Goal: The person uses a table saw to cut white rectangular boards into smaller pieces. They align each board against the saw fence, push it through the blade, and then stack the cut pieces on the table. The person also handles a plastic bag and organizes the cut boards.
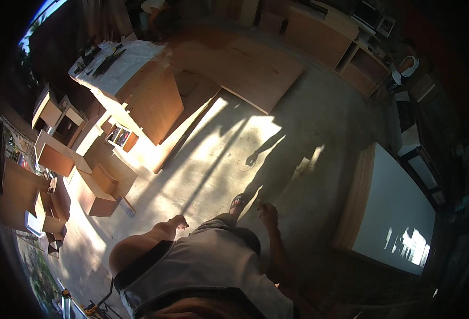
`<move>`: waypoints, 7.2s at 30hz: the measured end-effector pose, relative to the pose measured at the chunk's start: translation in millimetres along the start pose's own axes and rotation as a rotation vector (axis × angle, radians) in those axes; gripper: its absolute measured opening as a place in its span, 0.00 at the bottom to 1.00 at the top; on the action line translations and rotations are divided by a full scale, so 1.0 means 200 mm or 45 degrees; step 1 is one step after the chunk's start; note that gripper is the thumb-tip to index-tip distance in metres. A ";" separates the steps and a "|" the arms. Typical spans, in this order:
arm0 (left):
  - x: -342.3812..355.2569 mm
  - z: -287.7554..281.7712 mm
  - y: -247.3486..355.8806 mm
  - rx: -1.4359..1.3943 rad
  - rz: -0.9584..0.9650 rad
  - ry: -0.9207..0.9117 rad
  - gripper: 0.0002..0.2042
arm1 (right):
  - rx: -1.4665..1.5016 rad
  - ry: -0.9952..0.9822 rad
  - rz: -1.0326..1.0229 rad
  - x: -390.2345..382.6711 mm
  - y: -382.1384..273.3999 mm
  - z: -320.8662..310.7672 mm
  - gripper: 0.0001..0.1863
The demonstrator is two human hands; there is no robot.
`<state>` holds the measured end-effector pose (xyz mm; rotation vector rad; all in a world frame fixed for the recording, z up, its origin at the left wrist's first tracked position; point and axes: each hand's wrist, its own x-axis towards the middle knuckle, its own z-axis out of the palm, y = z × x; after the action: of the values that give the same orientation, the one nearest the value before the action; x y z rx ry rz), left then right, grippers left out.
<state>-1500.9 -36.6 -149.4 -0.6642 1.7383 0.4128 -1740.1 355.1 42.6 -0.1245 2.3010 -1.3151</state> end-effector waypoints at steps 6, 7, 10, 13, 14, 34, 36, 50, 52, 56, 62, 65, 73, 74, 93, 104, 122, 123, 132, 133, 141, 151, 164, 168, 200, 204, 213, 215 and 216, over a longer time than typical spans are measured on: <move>-0.13 -1.40 1.73 0.167 0.927 0.385 0.17 | 0.135 -0.670 -0.778 0.39 -1.34 -0.27 0.26; -0.27 -1.56 1.95 0.104 1.030 0.434 0.16 | -0.036 -0.689 -1.035 0.49 -1.38 -0.30 0.26; -0.56 -1.91 2.65 0.093 1.280 0.444 0.12 | -0.027 -0.405 -1.357 0.91 -1.19 -0.42 0.24; -0.50 -2.03 3.09 0.175 1.369 0.340 0.10 | -0.546 0.055 -1.223 1.46 -0.72 -0.87 0.22; -0.39 -2.08 3.16 0.247 1.337 0.259 0.09 | -0.723 0.252 -1.218 1.63 -0.57 -1.02 0.22; 0.45 -2.52 3.25 -0.619 0.191 -0.114 0.14 | 0.120 0.448 0.923 2.86 0.91 -2.92 0.20; 0.64 -3.06 3.72 -0.543 0.372 -0.009 0.15 | 0.322 0.490 0.805 3.12 0.87 -2.99 0.17; 0.09 -5.26 6.60 -0.210 1.470 0.636 0.19 | 0.921 0.673 1.050 4.06 1.00 -3.59 0.16; 0.21 -5.31 6.73 -0.195 1.385 0.636 0.19 | 0.820 0.521 1.209 4.14 1.12 -3.69 0.14; 0.58 -5.32 6.62 -0.179 0.928 0.524 0.20 | 0.660 0.426 1.225 4.52 1.10 -4.09 0.12; 0.83 -5.11 6.11 -0.732 0.162 0.105 0.13 | 0.846 0.575 1.051 5.20 1.09 -4.86 0.10; 0.77 -5.17 6.18 -0.752 0.107 0.093 0.13 | 0.644 0.671 0.844 5.74 1.01 -5.22 0.13; 1.14 -5.92 6.76 -0.738 0.415 0.108 0.13 | 0.455 0.515 0.523 7.13 0.36 -5.45 0.18; 1.12 -6.11 6.84 -0.840 0.466 0.137 0.13 | 0.482 0.430 0.498 7.24 0.27 -5.43 0.18; 1.07 -8.29 7.93 -1.138 0.864 0.572 0.19 | 0.218 0.114 0.770 9.00 0.05 -5.87 0.16; 0.78 -9.43 8.18 -1.104 1.075 0.880 0.19 | 0.139 0.219 -0.055 10.22 -1.14 -6.40 0.18; -0.06 -11.86 8.78 0.123 1.642 1.608 0.29 | 0.416 1.116 -0.045 10.43 -2.20 -6.51 0.15; -0.05 -11.95 8.80 0.325 1.619 1.696 0.32 | 0.434 1.136 -0.043 10.44 -2.26 -6.49 0.15; 0.13 -12.17 9.02 0.643 1.246 1.305 0.52 | 0.478 1.195 -0.086 10.57 -2.35 -6.55 0.13; 0.10 -12.18 9.03 0.596 1.237 1.266 0.51 | 0.498 1.201 -0.114 10.61 -2.36 -6.57 0.13; 0.10 -12.17 8.97 0.587 1.195 1.409 0.40 | -0.058 1.140 0.028 10.91 -2.78 -6.68 0.19; 0.07 -12.24 9.04 0.464 1.303 1.210 0.35 | -0.264 0.996 0.253 10.87 -3.02 -6.64 0.27; 0.14 -12.81 8.97 0.037 1.545 0.047 0.33 | -0.608 1.539 0.196 11.13 -3.04 -6.34 0.20; 0.18 -13.09 8.97 0.108 1.543 -0.364 0.39 | -0.840 1.816 0.060 11.33 -2.92 -6.27 0.19; 0.11 -12.81 9.17 0.085 1.496 0.045 0.25 | -0.607 1.993 0.101 11.33 -2.91 -6.27 0.09; 0.12 -12.91 9.18 -0.074 1.460 -0.045 0.24 | -0.586 2.006 0.091 11.33 -2.90 -6.26 0.09; 0.00 -12.62 9.10 0.448 1.694 0.578 0.26 | -0.598 2.011 0.155 11.34 -2.89 -6.26 0.09; 0.01 -12.49 9.09 0.621 1.785 0.896 0.26 | -0.600 2.008 0.162 11.34 -2.87 -6.26 0.09; 0.01 -12.44 9.07 0.666 1.767 1.003 0.27 | -0.590 2.007 0.149 11.34 -2.88 -6.26 0.09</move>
<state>-4531.5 -101.5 390.8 1.0158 2.7278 0.6044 -4387.7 332.9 224.7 1.3152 3.6885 -0.7548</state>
